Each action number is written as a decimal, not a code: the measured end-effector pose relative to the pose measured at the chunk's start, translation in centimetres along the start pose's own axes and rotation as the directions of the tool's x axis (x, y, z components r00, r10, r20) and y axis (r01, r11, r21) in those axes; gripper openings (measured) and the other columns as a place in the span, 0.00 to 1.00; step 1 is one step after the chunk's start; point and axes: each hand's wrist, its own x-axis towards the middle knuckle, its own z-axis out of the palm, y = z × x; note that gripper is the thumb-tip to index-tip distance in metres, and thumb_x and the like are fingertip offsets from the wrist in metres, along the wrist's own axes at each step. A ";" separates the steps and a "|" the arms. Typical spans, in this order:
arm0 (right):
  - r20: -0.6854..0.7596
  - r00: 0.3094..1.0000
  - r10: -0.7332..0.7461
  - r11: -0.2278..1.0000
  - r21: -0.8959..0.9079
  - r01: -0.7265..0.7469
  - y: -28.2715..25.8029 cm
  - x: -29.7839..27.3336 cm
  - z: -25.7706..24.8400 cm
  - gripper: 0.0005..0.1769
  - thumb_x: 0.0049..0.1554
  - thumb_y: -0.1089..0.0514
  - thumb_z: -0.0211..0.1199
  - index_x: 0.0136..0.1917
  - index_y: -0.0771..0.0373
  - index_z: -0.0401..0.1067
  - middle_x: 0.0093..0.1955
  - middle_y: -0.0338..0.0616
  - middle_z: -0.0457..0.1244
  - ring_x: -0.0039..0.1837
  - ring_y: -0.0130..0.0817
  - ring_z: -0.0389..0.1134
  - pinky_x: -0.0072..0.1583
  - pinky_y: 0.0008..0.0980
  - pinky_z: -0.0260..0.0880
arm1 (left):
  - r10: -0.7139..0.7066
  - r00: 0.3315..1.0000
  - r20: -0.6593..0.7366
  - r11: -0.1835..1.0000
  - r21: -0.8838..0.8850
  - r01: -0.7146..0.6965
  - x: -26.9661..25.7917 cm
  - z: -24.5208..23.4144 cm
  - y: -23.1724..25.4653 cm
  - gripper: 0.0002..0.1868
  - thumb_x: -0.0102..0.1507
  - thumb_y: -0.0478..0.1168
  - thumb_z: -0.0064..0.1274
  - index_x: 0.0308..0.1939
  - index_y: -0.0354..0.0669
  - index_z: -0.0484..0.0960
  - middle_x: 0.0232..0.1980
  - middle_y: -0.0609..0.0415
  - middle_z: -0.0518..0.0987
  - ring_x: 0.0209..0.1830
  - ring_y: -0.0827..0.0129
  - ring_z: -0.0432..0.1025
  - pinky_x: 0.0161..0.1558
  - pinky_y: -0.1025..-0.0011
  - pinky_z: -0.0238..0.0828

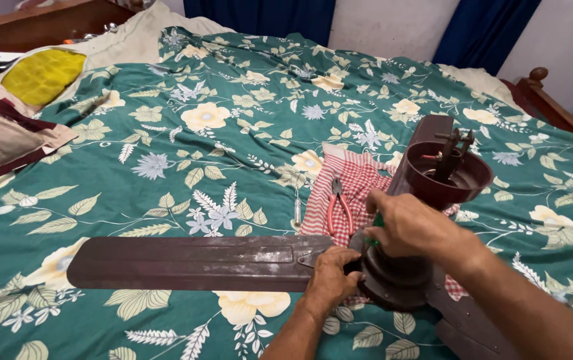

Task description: The person uses a screwdriver and pliers to tighten screws on the central hub of a ceiling fan placed on a bed. The person repeatedly adjusts the fan blades and secures the hub components throughout the clip.

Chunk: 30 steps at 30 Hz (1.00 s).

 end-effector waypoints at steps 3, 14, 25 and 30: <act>-0.008 0.998 -0.055 0.998 -0.009 0.055 1.0 0.1 0.5 0.12 0.50 0.56 0.68 0.45 0.65 0.74 0.35 0.58 0.70 0.43 0.56 0.74 0.45 0.50 0.74 | 0.010 1.000 0.003 1.000 0.028 -0.010 -0.1 0.0 -0.1 0.22 0.47 0.30 0.68 0.46 0.34 0.86 0.49 0.45 0.85 0.54 0.56 0.78 0.59 0.67 0.72; 0.006 0.993 -0.121 0.990 -0.069 0.121 2.2 0.9 2.2 0.22 0.49 0.57 0.69 0.52 0.66 0.64 0.37 0.60 0.70 0.44 0.59 0.72 0.45 0.52 0.72 | -0.014 1.000 -0.020 1.000 0.009 0.014 -0.1 0.7 -1.1 0.20 0.47 0.33 0.69 0.44 0.39 0.87 0.46 0.46 0.84 0.50 0.55 0.78 0.56 0.64 0.73; -0.009 0.994 -0.108 0.994 0.019 0.108 1.1 1.0 1.8 0.20 0.47 0.61 0.71 0.51 0.64 0.68 0.39 0.61 0.69 0.48 0.60 0.72 0.49 0.51 0.72 | -0.003 1.000 -0.027 1.000 -0.008 0.002 0.0 0.4 -0.6 0.22 0.46 0.31 0.71 0.44 0.37 0.85 0.45 0.46 0.83 0.49 0.54 0.78 0.53 0.64 0.74; 0.035 0.993 -0.111 0.993 0.035 0.110 1.7 0.7 0.8 0.19 0.46 0.63 0.71 0.49 0.65 0.68 0.39 0.58 0.70 0.48 0.58 0.73 0.48 0.49 0.72 | -0.020 1.000 -0.020 1.000 -0.021 0.019 -0.1 0.1 -0.1 0.22 0.47 0.31 0.69 0.45 0.37 0.86 0.45 0.46 0.84 0.50 0.56 0.79 0.54 0.66 0.74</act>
